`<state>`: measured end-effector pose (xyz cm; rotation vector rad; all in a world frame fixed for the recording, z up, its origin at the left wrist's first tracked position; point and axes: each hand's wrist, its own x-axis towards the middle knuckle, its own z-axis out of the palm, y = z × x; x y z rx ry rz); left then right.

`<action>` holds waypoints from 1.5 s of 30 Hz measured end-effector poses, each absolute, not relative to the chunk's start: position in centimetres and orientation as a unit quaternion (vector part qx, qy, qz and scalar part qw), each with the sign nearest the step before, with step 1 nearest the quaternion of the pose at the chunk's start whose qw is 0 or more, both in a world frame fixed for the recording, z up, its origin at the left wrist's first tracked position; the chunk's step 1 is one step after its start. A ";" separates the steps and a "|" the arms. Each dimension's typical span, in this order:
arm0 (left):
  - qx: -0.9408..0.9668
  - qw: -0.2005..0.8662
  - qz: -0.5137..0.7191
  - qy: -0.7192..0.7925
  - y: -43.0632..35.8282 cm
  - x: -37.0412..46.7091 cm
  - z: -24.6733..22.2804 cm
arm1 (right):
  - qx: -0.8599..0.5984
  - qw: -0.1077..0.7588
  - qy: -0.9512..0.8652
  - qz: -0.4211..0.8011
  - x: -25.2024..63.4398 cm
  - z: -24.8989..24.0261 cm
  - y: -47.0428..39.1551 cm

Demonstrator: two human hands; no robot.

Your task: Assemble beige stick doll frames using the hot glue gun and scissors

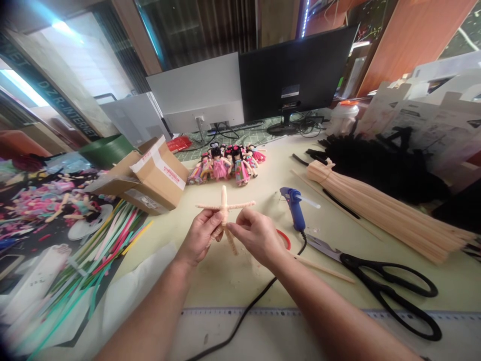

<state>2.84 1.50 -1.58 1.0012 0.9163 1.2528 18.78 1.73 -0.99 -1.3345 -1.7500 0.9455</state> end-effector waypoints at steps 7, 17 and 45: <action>0.431 0.609 0.527 0.407 1.4 2.7 -1.5 | -0.533 0.362 -0.683 0.346 18.9 -0.9 1.8; 0.473 0.601 0.494 0.413 1.3 2.3 -1.2 | -0.540 0.360 -0.687 0.327 19.0 -0.8 1.8; 0.523 0.565 0.439 0.463 1.5 1.8 -1.7 | -0.540 0.340 -0.716 0.281 18.9 -0.1 1.4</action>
